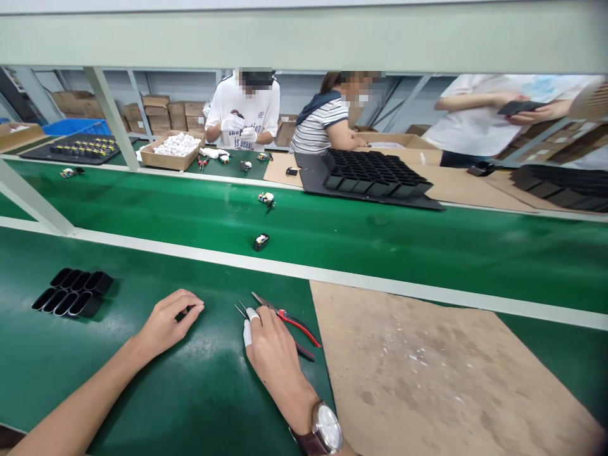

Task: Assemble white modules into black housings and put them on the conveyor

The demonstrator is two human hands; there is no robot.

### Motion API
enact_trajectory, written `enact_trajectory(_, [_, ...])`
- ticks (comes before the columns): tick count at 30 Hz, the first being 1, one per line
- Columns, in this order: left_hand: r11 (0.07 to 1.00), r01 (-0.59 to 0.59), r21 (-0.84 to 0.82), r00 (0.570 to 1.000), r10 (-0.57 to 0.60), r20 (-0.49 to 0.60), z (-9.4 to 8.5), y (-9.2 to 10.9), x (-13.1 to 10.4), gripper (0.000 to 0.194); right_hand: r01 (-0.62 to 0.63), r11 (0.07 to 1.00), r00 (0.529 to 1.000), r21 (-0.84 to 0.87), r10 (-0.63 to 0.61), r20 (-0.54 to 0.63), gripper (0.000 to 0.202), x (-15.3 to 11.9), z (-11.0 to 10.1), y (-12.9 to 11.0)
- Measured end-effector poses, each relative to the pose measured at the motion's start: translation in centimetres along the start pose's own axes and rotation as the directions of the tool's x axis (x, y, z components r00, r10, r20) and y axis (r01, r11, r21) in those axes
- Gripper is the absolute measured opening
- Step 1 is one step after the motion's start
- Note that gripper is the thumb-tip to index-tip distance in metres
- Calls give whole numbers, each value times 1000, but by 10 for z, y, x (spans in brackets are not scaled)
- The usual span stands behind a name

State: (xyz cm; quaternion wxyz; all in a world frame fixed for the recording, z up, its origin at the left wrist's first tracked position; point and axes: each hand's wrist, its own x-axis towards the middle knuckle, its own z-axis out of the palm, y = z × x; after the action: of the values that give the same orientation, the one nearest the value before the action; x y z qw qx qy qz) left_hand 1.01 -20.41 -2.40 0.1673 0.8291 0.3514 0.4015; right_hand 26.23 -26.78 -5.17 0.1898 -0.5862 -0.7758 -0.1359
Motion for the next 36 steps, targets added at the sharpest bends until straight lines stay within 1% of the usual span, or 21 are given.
enact_trajectory(3, [997,77,22,997,-77,-7,-2,-7,1,15,27,998,999,62,-24,-48,26,3,-5,-2])
enact_trajectory(5, [985,158,70,987,-158,-4,-4,-13,4,20,87,987,993,132,-76,-92,23,4,-9,-6])
enact_trajectory(7, [971,208,119,978,-210,4,-6,-20,8,28,159,967,983,198,-136,-122,22,4,-13,-12])
enact_trajectory(8, [969,210,134,977,-213,13,-6,-22,10,30,192,955,978,225,-167,-125,23,2,-14,-16])
enact_trajectory(11, [975,162,151,981,-175,79,-6,-28,13,23,274,919,962,285,-254,-105,28,-3,-15,-26])
enact_trajectory(14, [980,119,159,969,-149,195,-5,-35,17,39,324,888,946,327,-312,-91,35,-7,-14,-32])
enact_trajectory(16, [975,124,183,949,-171,266,-9,-41,24,40,348,870,936,349,-340,-87,36,-9,-12,-33])
enact_trajectory(18, [956,170,240,936,-233,263,-18,-47,33,42,368,854,928,367,-362,-89,37,-11,-11,-33])
enact_trajectory(20, [926,227,300,935,-293,198,-31,-45,38,46,388,841,920,377,-378,-104,40,-12,-10,-33])
enact_trajectory(22, [913,238,331,937,-305,168,-44,-35,36,48,412,827,910,383,-397,-123,43,-14,-9,-33])
enact_trajectory(25, [918,195,345,943,-272,193,-65,-12,19,43,448,798,891,404,-436,-126,45,-14,-8,-33])
enact_trajectory(26, [914,181,364,948,-260,182,-74,-6,11,40,459,785,884,415,-450,-127,46,-14,-7,-34])
enact_trajectory(28, [882,183,434,962,-252,107,-98,0,-6,35,480,764,872,432,-470,-137,49,-14,-6,-35])
enact_trajectory(30, [825,235,514,964,-266,-15,-132,-3,-23,32,491,751,865,442,-478,-151,51,-14,-3,-36])
enact_trajectory(32, [767,300,568,952,-283,-120,-167,-11,-39,30,495,747,864,443,-478,-159,51,-15,0,-37])
enact_trajectory(33, [743,318,589,946,-287,-149,-182,-16,-47,30,498,747,863,440,-479,-162,50,-15,1,-37])
enact_trajectory(34, [718,328,613,942,-298,-155,-195,-21,-56,29,505,746,859,435,-484,-167,49,-15,3,-37])
enact_trajectory(35, [690,332,643,938,-316,-146,-204,-25,-65,28,511,744,856,430,-488,-172,48,-15,4,-37])
enact_trajectory(36, [661,333,672,932,-338,-130,-210,-29,-74,27,519,740,851,428,-494,-178,48,-16,6,-36])
